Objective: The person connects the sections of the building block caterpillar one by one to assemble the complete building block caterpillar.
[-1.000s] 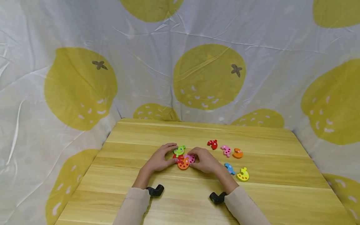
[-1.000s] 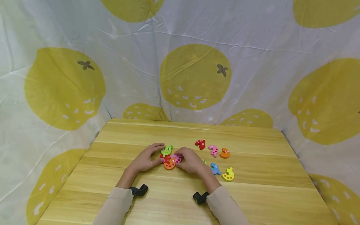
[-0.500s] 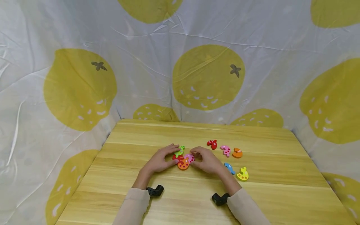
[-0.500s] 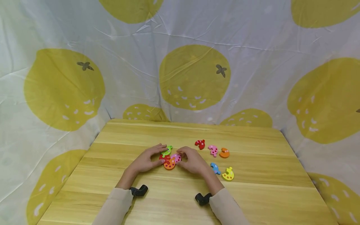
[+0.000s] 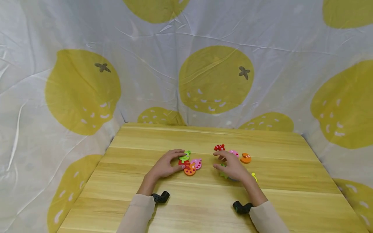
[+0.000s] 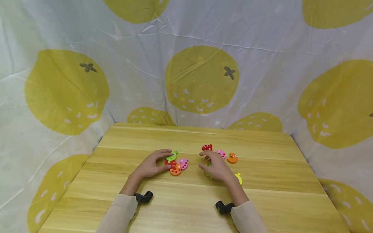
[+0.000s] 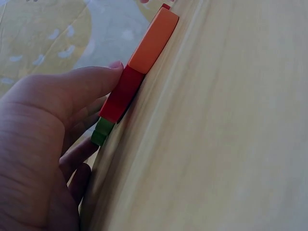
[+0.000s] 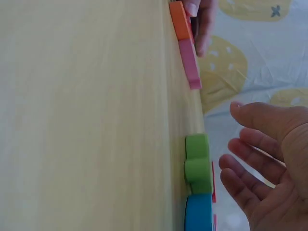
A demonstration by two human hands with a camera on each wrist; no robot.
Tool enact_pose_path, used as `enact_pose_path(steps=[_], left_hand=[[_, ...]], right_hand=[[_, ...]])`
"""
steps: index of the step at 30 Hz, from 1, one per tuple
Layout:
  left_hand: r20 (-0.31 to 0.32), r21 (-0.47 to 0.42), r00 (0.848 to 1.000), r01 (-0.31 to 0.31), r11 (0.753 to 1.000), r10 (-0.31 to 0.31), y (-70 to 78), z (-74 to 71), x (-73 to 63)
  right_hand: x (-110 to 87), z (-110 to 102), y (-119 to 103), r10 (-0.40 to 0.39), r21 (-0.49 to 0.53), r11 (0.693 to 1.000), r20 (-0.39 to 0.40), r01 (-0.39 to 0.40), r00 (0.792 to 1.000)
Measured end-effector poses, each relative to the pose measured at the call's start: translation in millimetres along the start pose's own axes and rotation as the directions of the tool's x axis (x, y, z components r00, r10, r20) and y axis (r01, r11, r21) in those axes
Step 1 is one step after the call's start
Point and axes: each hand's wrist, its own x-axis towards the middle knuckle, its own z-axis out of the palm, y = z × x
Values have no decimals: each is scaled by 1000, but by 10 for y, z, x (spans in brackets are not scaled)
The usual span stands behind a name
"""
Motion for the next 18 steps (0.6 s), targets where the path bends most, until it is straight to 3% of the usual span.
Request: enact_pose_path(steps=[18], left_hand=[[-16,-12,1000,9,1000,-9,10,3,-4]], right_hand=[[-310,-166,221,-49,-90,995,53,53,997]])
